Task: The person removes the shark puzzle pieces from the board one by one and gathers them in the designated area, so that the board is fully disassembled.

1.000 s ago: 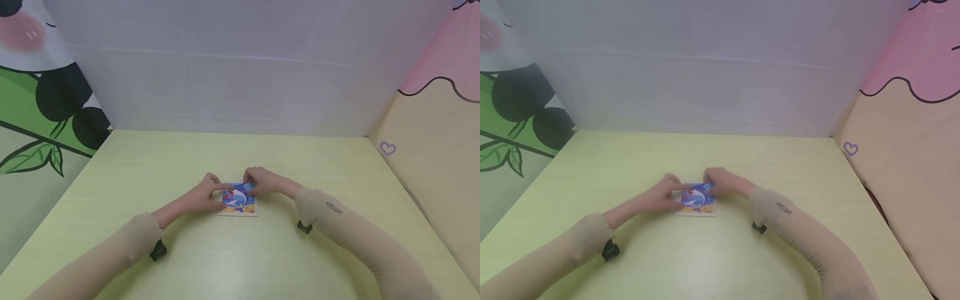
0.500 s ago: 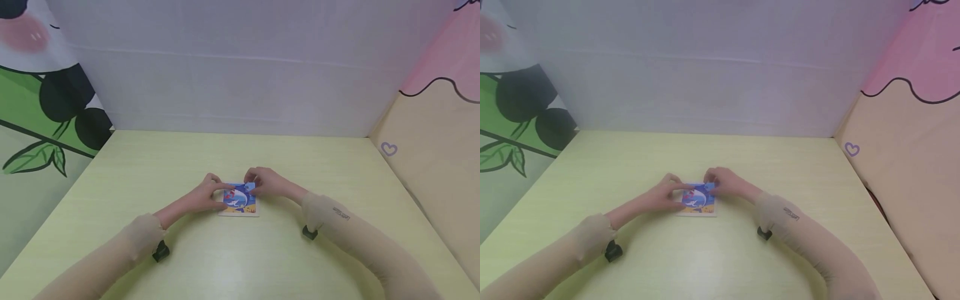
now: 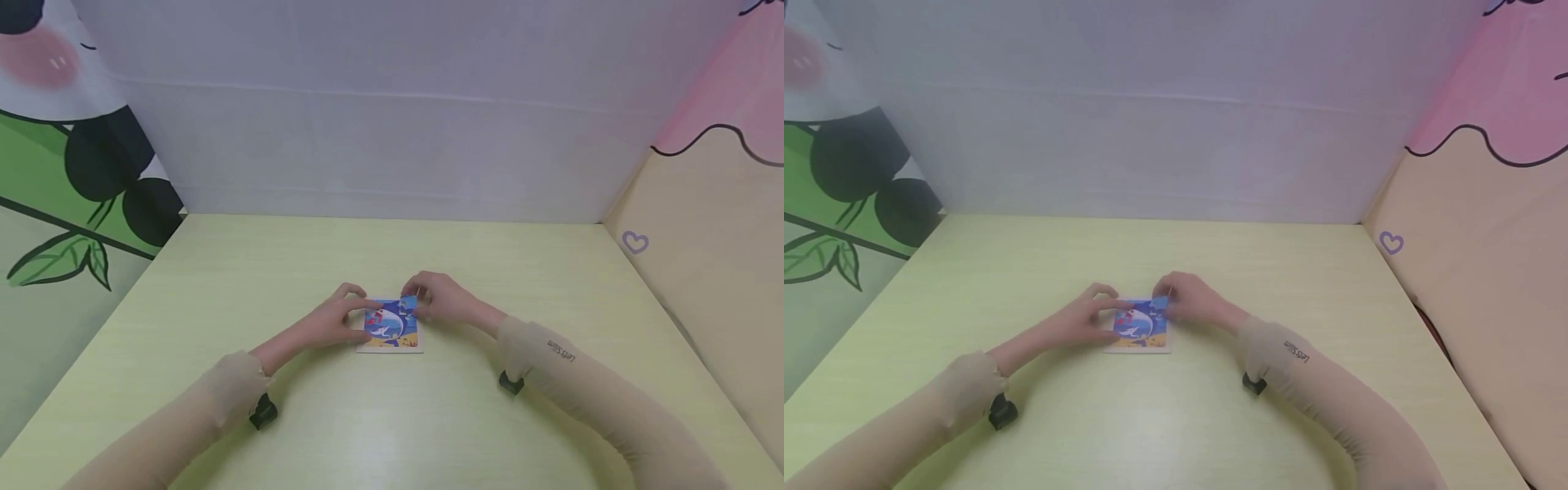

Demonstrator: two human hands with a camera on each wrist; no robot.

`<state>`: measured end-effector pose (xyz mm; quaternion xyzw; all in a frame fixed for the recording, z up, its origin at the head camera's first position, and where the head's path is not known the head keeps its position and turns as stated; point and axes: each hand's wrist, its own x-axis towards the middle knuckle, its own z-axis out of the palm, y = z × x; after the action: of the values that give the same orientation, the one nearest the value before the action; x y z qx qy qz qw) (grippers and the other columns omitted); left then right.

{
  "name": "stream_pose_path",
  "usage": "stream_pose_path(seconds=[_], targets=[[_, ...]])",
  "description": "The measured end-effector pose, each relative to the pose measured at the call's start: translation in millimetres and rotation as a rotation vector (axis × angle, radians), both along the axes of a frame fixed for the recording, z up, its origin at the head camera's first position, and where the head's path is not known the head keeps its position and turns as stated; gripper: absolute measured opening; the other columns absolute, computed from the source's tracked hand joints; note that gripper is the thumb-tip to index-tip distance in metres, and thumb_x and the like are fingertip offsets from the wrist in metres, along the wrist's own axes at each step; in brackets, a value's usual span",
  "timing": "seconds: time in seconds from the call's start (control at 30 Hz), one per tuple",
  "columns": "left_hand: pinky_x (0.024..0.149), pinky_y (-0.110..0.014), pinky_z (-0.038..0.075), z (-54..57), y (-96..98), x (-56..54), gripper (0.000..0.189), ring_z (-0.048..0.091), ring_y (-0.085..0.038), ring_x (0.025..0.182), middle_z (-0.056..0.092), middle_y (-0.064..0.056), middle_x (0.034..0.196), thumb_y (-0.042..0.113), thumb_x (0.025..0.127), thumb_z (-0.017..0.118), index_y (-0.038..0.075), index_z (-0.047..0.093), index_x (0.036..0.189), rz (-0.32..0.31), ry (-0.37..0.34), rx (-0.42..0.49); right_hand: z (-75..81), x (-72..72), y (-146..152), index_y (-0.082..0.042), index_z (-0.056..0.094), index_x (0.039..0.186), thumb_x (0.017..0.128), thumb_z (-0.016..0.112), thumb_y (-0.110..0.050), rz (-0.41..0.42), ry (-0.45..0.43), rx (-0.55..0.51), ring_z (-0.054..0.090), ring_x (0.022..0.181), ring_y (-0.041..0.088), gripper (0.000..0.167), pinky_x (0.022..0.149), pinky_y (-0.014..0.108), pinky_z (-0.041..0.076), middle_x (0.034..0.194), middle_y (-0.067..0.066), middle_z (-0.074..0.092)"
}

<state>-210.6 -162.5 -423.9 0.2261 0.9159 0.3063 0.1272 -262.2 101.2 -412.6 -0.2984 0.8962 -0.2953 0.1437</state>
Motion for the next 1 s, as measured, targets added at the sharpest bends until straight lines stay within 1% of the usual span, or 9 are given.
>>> stream_pose_path(seconds=[0.2, 0.3, 0.43, 0.57, 0.73, 0.83, 1.0], targets=[[0.086, -0.031, 0.045, -2.9, -1.0, -1.5, 0.056, 0.051, -0.021, 0.098, 0.039, -0.010, 0.143, 0.029, 0.083, 0.080, 0.024, 0.062, 0.135, 0.004, 0.015, -0.004, 1.3, -3.4, 9, -0.015, 0.066, 0.123, 0.084, 0.077, -0.014, -0.048, 0.024, 0.016, 0.060, 0.104, 0.018, 0.040, 0.090, 0.035, 0.052, 0.116, 0.001, 0.067], [0.084, -0.031, 0.045, -3.3, -1.2, -1.1, 0.056, 0.051, -0.019, 0.095, 0.039, -0.011, 0.144, 0.028, 0.083, 0.080, 0.024, 0.062, 0.135, 0.003, 0.020, -0.008, 1.1, -6.7, 19, -0.014, 0.067, 0.123, 0.083, 0.077, -0.013, -0.070, 0.015, 0.013, 0.061, 0.105, 0.020, 0.041, 0.092, 0.037, 0.052, 0.116, 0.003, 0.067], [0.083, -0.030, 0.045, -2.9, -1.0, 0.2, 0.056, 0.051, -0.019, 0.092, 0.040, -0.011, 0.144, 0.028, 0.083, 0.080, 0.023, 0.061, 0.135, 0.007, 0.016, -0.005, -3.6, -12.9, 37, -0.015, 0.067, 0.123, 0.084, 0.076, -0.016, -0.090, 0.007, 0.010, 0.061, 0.108, 0.021, 0.040, 0.095, 0.039, 0.051, 0.119, 0.003, 0.068], [0.083, -0.031, 0.045, -3.0, -1.1, 0.3, 0.057, 0.051, -0.019, 0.092, 0.041, -0.011, 0.143, 0.028, 0.082, 0.080, 0.023, 0.062, 0.135, 0.009, 0.020, 0.001, -10.0, -21.8, 60, -0.017, 0.067, 0.123, 0.085, 0.076, -0.017, -0.091, 0.010, 0.004, 0.061, 0.109, 0.021, 0.039, 0.096, 0.040, 0.051, 0.123, 0.003, 0.067], [0.082, -0.031, 0.044, -4.5, -1.8, 0.6, 0.056, 0.051, -0.019, 0.092, 0.040, -0.011, 0.143, 0.028, 0.082, 0.080, 0.023, 0.062, 0.135, 0.018, 0.024, 0.005, -13.1, -34.1, 94, -0.019, 0.069, 0.122, 0.086, 0.076, -0.017, -0.108, -0.002, -0.017, 0.060, 0.111, 0.023, 0.036, 0.098, 0.043, 0.050, 0.126, 0.004, 0.067], [0.083, -0.031, 0.045, -5.0, -1.4, 1.7, 0.056, 0.051, -0.019, 0.094, 0.040, -0.011, 0.144, 0.027, 0.082, 0.080, 0.023, 0.062, 0.135, 0.025, 0.017, 0.014, -14.0, -39.7, 117, -0.017, 0.069, 0.122, 0.086, 0.076, -0.016, -0.135, -0.016, -0.032, 0.061, 0.113, 0.025, 0.036, 0.100, 0.045, 0.050, 0.126, 0.006, 0.067], [0.083, -0.031, 0.045, -3.6, -0.6, 3.4, 0.056, 0.051, -0.020, 0.095, 0.040, -0.012, 0.144, 0.026, 0.082, 0.080, 0.020, 0.061, 0.134, 0.030, 0.014, 0.021, -15.8, -45.2, 155, -0.012, 0.068, 0.122, 0.088, 0.073, -0.012, -0.163, -0.029, -0.060, 0.062, 0.112, 0.028, 0.034, 0.100, 0.046, 0.049, 0.123, 0.011, 0.067]])
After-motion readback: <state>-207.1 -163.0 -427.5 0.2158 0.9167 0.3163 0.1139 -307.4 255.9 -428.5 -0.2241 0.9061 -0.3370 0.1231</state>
